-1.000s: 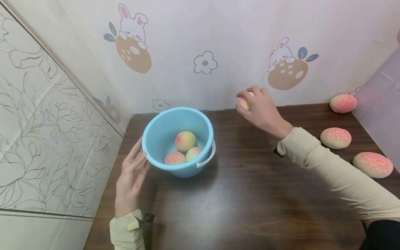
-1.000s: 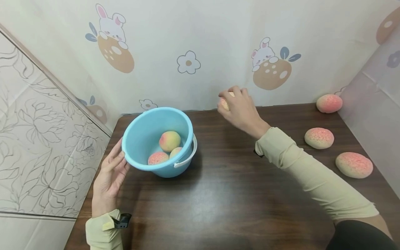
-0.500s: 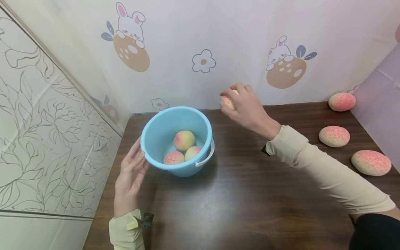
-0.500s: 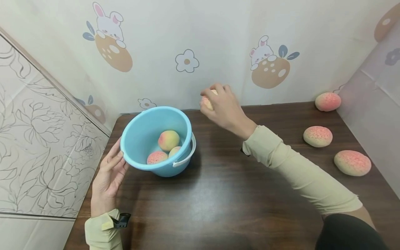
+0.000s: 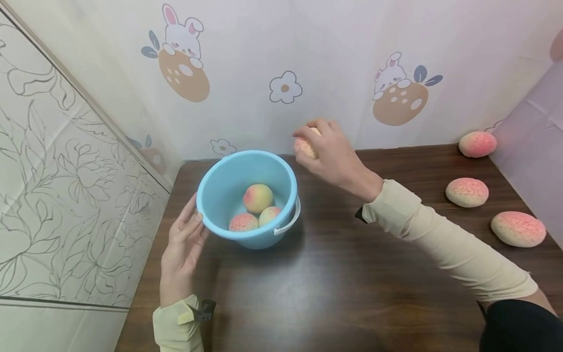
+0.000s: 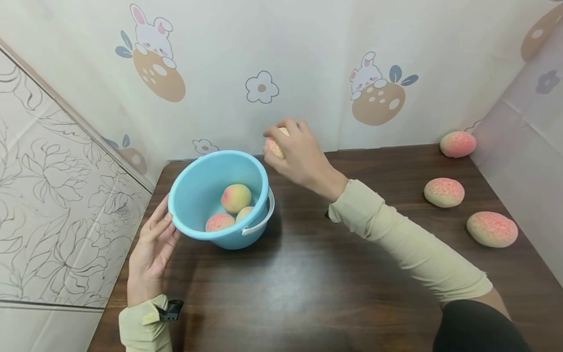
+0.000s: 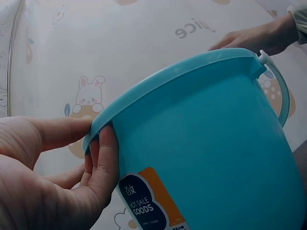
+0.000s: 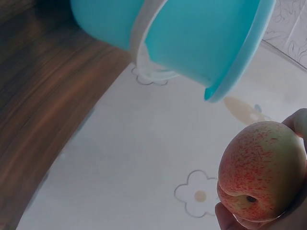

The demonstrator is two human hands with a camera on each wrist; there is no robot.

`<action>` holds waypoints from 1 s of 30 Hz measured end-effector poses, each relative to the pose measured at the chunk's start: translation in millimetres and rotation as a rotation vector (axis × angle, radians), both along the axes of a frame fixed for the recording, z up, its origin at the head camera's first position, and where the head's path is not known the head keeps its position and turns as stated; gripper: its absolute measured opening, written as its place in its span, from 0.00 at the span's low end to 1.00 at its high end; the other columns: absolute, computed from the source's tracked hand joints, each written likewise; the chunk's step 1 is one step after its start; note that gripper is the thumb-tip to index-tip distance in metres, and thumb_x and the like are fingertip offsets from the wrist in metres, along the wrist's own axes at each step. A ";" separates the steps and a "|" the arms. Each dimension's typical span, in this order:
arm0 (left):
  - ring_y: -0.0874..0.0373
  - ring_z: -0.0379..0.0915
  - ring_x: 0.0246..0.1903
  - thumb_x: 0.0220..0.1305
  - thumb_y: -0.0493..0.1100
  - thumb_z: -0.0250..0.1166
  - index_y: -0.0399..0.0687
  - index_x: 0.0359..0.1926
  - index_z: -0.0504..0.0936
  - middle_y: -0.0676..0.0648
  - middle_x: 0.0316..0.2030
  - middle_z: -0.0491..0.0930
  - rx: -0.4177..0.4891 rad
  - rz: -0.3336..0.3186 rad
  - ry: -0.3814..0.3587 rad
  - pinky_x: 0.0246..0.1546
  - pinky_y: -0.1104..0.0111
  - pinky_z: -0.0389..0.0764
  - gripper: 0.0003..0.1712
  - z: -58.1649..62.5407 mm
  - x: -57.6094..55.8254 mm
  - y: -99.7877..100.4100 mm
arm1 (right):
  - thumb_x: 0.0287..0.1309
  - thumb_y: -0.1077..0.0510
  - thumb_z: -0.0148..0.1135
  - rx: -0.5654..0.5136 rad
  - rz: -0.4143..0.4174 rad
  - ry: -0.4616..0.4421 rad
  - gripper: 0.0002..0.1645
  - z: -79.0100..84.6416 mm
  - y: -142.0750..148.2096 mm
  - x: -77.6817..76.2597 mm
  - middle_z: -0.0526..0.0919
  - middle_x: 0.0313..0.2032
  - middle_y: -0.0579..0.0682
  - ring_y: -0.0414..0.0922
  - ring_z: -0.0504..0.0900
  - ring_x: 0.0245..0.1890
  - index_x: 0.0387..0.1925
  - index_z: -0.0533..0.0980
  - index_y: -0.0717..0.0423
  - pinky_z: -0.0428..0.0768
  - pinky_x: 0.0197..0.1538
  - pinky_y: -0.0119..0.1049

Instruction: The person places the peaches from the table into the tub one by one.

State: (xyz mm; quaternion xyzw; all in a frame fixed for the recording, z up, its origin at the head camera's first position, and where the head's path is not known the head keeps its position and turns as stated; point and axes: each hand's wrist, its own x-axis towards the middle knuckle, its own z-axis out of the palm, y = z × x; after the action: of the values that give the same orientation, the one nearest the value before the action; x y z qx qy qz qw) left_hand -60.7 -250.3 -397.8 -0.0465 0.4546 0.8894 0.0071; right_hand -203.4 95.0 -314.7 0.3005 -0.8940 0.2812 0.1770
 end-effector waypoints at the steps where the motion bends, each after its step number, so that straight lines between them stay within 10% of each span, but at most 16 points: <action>1: 0.50 0.66 0.76 0.76 0.27 0.51 0.46 0.81 0.57 0.42 0.78 0.60 0.000 0.002 -0.001 0.71 0.63 0.75 0.36 0.0 0.1 0.1 | 0.69 0.48 0.58 -0.001 0.006 0.005 0.19 0.6 -1.9 1.0 0.78 0.57 0.58 0.60 0.72 0.56 0.56 0.81 0.48 0.78 0.53 0.54; 30: 0.52 0.70 0.73 0.77 0.27 0.50 0.47 0.81 0.58 0.44 0.77 0.61 0.012 0.019 -0.022 0.69 0.63 0.76 0.36 -0.6 -0.6 -0.1 | 0.72 0.48 0.56 -0.001 0.160 0.003 0.20 -2.1 -52.7 17.3 0.78 0.58 0.52 0.53 0.72 0.56 0.60 0.80 0.45 0.80 0.54 0.46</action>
State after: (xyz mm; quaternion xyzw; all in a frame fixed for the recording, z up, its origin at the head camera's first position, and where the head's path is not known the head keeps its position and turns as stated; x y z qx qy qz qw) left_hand -61.3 -250.3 -398.4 -0.0607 0.4487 0.8916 0.0040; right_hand -186.1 42.2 -316.8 0.3712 -0.8668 0.2944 0.1557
